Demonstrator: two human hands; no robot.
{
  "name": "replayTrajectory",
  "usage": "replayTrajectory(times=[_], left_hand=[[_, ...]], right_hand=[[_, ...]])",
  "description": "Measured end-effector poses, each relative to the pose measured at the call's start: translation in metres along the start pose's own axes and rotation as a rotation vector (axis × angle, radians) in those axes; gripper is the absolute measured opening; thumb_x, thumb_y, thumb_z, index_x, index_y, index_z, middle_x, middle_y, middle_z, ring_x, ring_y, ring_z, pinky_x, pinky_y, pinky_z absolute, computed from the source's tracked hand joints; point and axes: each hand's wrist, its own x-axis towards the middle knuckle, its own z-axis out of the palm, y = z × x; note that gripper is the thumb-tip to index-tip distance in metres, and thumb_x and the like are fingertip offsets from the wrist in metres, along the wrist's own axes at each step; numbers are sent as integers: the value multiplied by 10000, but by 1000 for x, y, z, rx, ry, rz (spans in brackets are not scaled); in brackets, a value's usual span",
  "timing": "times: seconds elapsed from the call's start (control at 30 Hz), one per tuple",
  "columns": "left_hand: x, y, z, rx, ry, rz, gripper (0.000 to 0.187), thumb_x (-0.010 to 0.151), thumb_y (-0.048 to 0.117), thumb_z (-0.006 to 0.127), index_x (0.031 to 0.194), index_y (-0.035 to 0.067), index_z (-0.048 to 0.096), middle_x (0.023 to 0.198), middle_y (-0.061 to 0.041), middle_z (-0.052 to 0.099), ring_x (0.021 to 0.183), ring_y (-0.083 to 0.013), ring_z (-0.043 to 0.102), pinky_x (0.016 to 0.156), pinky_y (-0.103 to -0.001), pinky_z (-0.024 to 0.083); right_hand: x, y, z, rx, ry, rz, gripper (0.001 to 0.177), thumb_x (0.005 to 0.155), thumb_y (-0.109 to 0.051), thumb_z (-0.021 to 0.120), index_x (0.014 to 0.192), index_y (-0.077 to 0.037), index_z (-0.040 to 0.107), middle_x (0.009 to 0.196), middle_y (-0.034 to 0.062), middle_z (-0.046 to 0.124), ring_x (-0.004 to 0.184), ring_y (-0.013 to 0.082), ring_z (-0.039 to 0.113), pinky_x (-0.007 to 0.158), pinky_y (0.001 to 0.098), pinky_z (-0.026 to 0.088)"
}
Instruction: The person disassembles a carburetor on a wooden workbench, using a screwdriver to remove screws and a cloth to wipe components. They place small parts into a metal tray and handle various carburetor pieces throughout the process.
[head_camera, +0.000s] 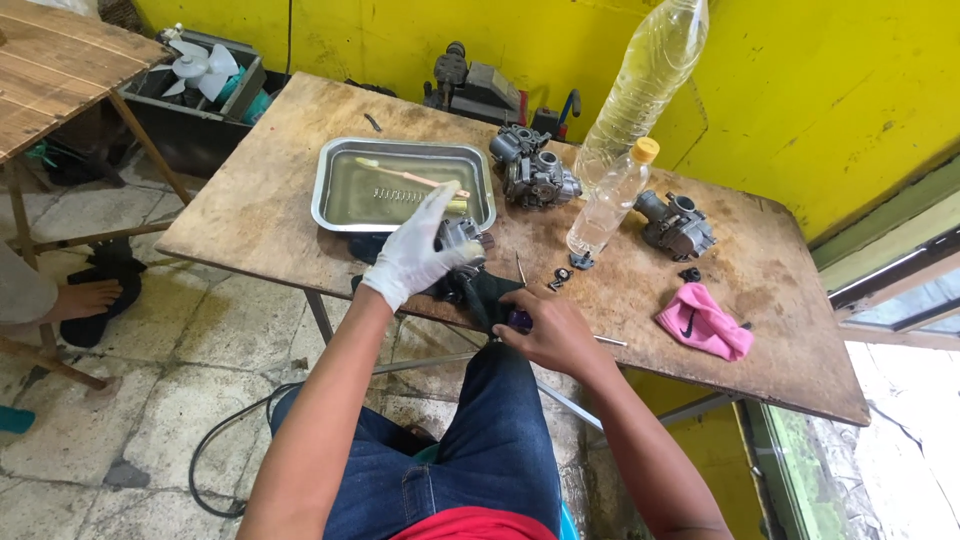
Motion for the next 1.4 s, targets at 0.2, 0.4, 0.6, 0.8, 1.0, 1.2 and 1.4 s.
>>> replayTrajectory(times=[0.2,0.4,0.6,0.8,1.0,1.2,1.4], left_hand=[[-1,-18,12,-1177,195,-231,559,1045,458,516,1469,107,421,896,88,444,538,34,397,545,-73,382],[5,-88,12,-1606,266,164,1204,726,971,419,1596,140,359,1672,-130,295,1549,-377,252,1270,-500,145],[-13,-53,-6,-1991,271,90,1139,654,810,597,1500,57,475,1608,-210,406,1511,-408,353,1270,-553,264],[-16,-71,1,-1656,259,237,1094,787,890,446,1546,102,442,1630,-123,386,1531,-353,323,1266,-506,207],[-31,-31,31,-1301,308,362,1119,833,902,367,1561,52,375,1594,-180,436,1474,-329,421,1231,-475,283],[-54,-10,42,-1459,155,485,1176,794,909,391,1578,36,313,1652,-209,306,1499,-383,364,1219,-531,302],[-79,-58,8,-1489,691,339,813,907,737,412,1388,94,538,1453,-173,568,1339,-372,562,1126,-545,475]], right_hand=[[2,-1,1,-51,-32,32,446,814,-388,741,1189,-150,708,1047,161,697,995,414,710,838,525,579],[2,5,6,-36,-18,34,436,816,-402,750,1178,-160,722,1059,142,692,987,398,718,831,510,580],[1,2,6,-37,-30,29,515,815,-489,746,1206,-156,702,1055,158,673,993,429,702,852,546,572],[2,3,12,-103,-22,-12,302,868,-309,721,1141,-182,744,1043,138,677,946,426,725,820,515,578],[2,18,25,-51,206,30,249,866,-273,720,1113,-258,746,923,77,761,863,359,758,751,453,599],[0,6,26,-78,247,6,219,871,-244,734,1089,-231,746,932,98,752,814,375,749,732,464,604],[-2,5,23,-72,108,10,254,848,-239,738,1099,-200,745,1015,116,718,884,402,737,777,494,598]])
